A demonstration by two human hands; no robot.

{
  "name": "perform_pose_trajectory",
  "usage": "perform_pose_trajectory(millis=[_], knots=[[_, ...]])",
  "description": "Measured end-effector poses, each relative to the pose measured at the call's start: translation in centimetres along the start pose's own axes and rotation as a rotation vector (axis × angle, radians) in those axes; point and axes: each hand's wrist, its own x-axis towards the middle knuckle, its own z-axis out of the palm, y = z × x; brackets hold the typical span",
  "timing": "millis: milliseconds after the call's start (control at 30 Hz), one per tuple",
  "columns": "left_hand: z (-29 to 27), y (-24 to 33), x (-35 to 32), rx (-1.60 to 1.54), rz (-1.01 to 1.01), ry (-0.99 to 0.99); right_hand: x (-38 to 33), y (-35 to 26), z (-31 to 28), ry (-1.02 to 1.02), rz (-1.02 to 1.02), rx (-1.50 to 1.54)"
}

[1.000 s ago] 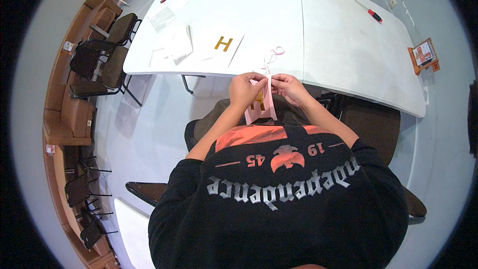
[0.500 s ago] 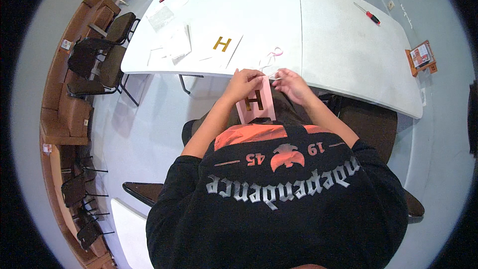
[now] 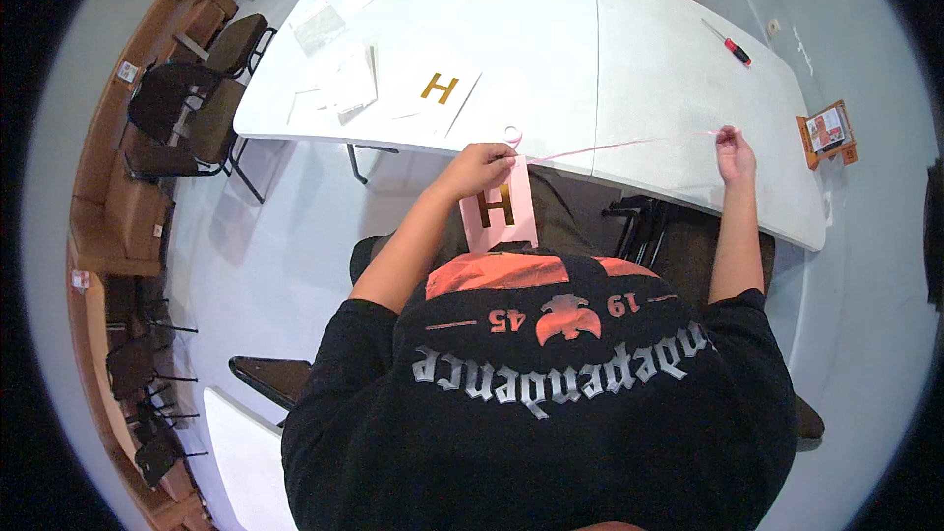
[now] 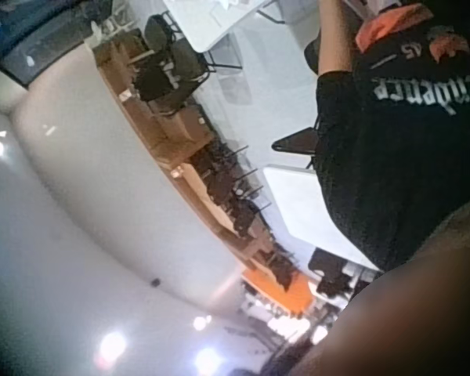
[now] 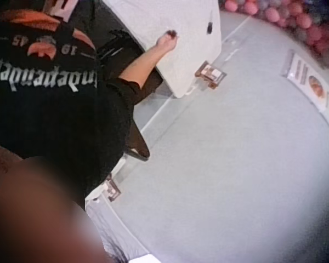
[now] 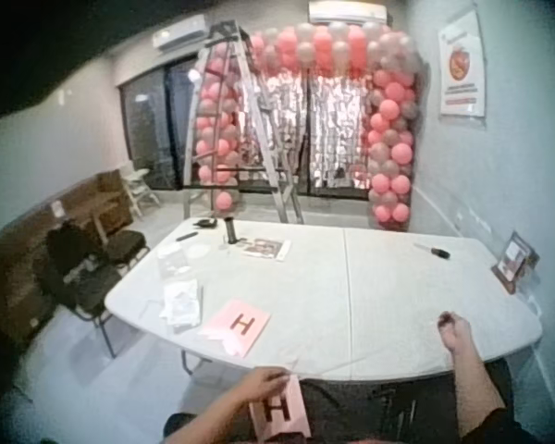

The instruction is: The person assembles a 'HAPPY BIRTHDAY' banner by threading pink pennants with gold letters onto a string. They handle each letter individually, tie knots to secure them, and arrange the sequence on a white table.

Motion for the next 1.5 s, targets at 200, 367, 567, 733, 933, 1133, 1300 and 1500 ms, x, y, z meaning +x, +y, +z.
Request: perform_pose_trajectory(millis=[200,367,567,733,933,1133,1300,1500], knots=[[1.0,-3.3,3.2,0.311,0.111,0.169,0.2,-3.1,-1.2,0.102,-0.074,-0.045],[0.9,-4.6,5.9,0.450,0.163,0.222,-0.3,-5.3,-3.7,-0.028,-0.091,-0.028],[-1.2,-5.8,8.9,0.540,0.219,0.309,-3.9,-12.4,-3.6,-0.127,-0.154,-0.085],[-5.2,-6.7,9.1,0.745,0.016,0.749,-7.8,-12.4,1.1,-0.185,-0.128,-0.176],[-10.0,-5.8,9.6,0.734,-0.550,0.528,-7.4,-9.7,6.1,-0.195,-0.118,-0.146],[-9.9,-4.5,9.1,0.799,-0.582,0.450,-6.9,-7.9,6.6,-0.102,-0.117,-0.164],[-11.6,-5.8,9.0,0.680,-0.438,0.414,-6.7,-7.5,5.3,-0.130,-0.088,-0.164],[-16.3,-6.2,9.7,0.215,-0.340,0.589,-4.9,-5.5,2.9,0.016,-0.115,-0.264]])
